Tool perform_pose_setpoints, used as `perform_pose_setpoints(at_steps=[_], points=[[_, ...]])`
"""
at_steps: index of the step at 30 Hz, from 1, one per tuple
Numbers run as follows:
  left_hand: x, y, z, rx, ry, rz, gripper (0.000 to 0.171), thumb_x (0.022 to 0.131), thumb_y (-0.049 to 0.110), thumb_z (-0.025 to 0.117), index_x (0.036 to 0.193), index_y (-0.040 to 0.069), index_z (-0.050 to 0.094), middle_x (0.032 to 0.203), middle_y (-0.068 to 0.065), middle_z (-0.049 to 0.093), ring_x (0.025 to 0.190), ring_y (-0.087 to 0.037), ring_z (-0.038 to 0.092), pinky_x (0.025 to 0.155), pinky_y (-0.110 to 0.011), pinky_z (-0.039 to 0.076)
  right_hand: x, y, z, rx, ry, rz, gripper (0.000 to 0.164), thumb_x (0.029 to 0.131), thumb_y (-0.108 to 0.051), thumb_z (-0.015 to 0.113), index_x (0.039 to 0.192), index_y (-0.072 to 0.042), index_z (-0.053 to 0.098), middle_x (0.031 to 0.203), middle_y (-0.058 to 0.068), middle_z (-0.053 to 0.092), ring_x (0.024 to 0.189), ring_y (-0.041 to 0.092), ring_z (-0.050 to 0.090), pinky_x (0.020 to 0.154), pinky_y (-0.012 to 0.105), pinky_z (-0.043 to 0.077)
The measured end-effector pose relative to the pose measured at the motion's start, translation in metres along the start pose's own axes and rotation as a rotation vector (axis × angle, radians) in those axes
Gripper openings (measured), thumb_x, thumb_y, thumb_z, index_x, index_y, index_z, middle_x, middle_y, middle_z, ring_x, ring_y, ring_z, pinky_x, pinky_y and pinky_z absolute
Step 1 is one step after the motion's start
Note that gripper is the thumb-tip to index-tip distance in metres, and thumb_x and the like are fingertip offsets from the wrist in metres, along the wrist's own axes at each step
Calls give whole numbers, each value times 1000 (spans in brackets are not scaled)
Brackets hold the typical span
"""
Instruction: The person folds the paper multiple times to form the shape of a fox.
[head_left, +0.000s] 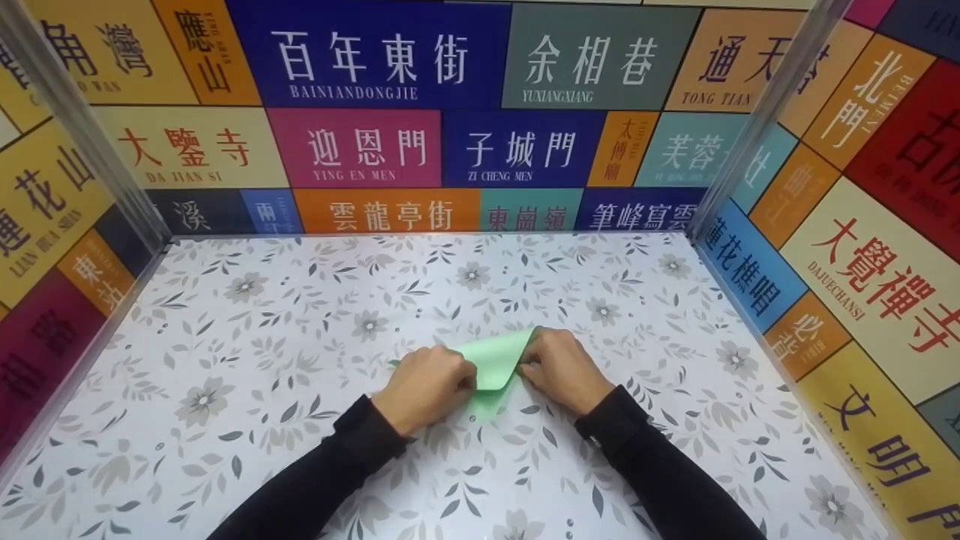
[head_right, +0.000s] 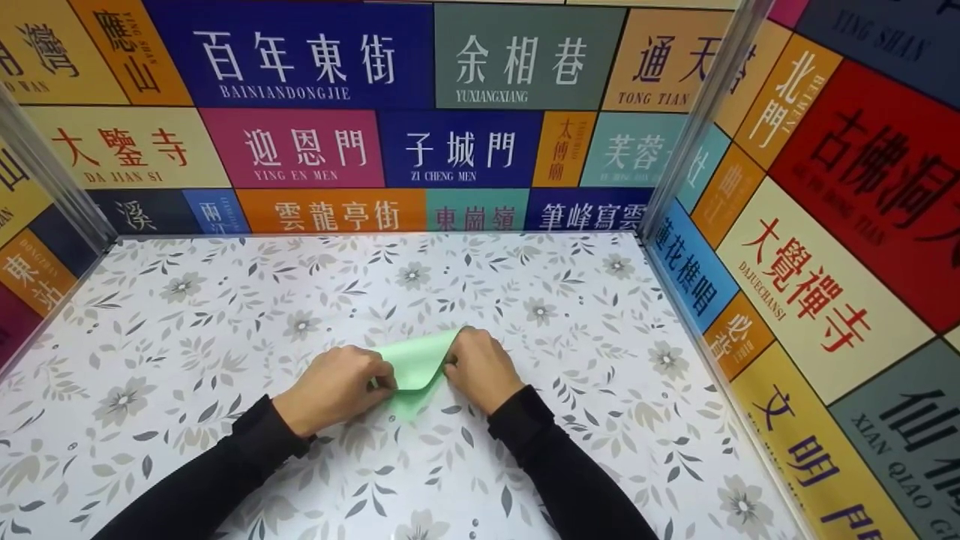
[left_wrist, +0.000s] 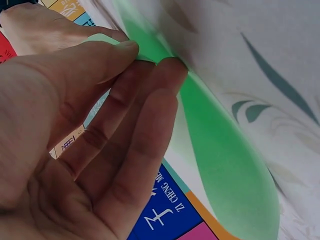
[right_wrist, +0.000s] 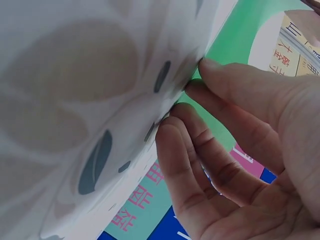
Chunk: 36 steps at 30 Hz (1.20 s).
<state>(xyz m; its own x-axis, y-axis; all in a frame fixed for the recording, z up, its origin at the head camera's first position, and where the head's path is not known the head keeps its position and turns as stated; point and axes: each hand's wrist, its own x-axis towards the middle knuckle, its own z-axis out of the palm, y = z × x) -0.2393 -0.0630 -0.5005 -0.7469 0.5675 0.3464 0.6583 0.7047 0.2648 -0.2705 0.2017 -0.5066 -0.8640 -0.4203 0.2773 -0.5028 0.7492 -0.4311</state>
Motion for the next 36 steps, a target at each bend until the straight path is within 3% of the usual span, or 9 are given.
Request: perform_pose_setpoints(at_steps=[10, 22, 31, 36], points=[[-2, 5, -4, 7, -33, 37, 12, 89, 8, 92, 84, 18, 88, 83, -1, 84, 69, -24, 76, 62, -41, 65, -3, -1, -1, -23, 17, 32, 20, 87, 3, 90, 80, -16, 90, 82, 0, 74, 76, 14, 63, 73, 37, 60], [-4, 8, 3, 192, 12, 191, 15, 88, 11, 95, 81, 20, 86, 84, 3, 74, 74, -20, 74, 59, -37, 63, -2, -1, 1, -44, 8, 68, 16, 88, -1, 91, 79, -15, 90, 81, 1, 72, 74, 15, 62, 71, 39, 61], [-4, 6, 2, 205, 26, 278, 20, 88, 3, 90, 78, 19, 83, 80, 5, 75, 66, -17, 72, 59, -34, 64, -2, 0, 1, -22, 5, 71, 15, 89, 1, 90, 81, -12, 90, 83, 1, 74, 75, 14, 64, 72, 38, 61], [-3, 1, 0, 155, -18, 289, 14, 91, 8, 92, 84, 19, 88, 84, 4, 79, 69, -17, 75, 65, -34, 67, -2, 1, 1, -12, 2, 55, 15, 88, 2, 88, 80, -12, 89, 81, 1, 73, 73, 13, 61, 70, 36, 59]])
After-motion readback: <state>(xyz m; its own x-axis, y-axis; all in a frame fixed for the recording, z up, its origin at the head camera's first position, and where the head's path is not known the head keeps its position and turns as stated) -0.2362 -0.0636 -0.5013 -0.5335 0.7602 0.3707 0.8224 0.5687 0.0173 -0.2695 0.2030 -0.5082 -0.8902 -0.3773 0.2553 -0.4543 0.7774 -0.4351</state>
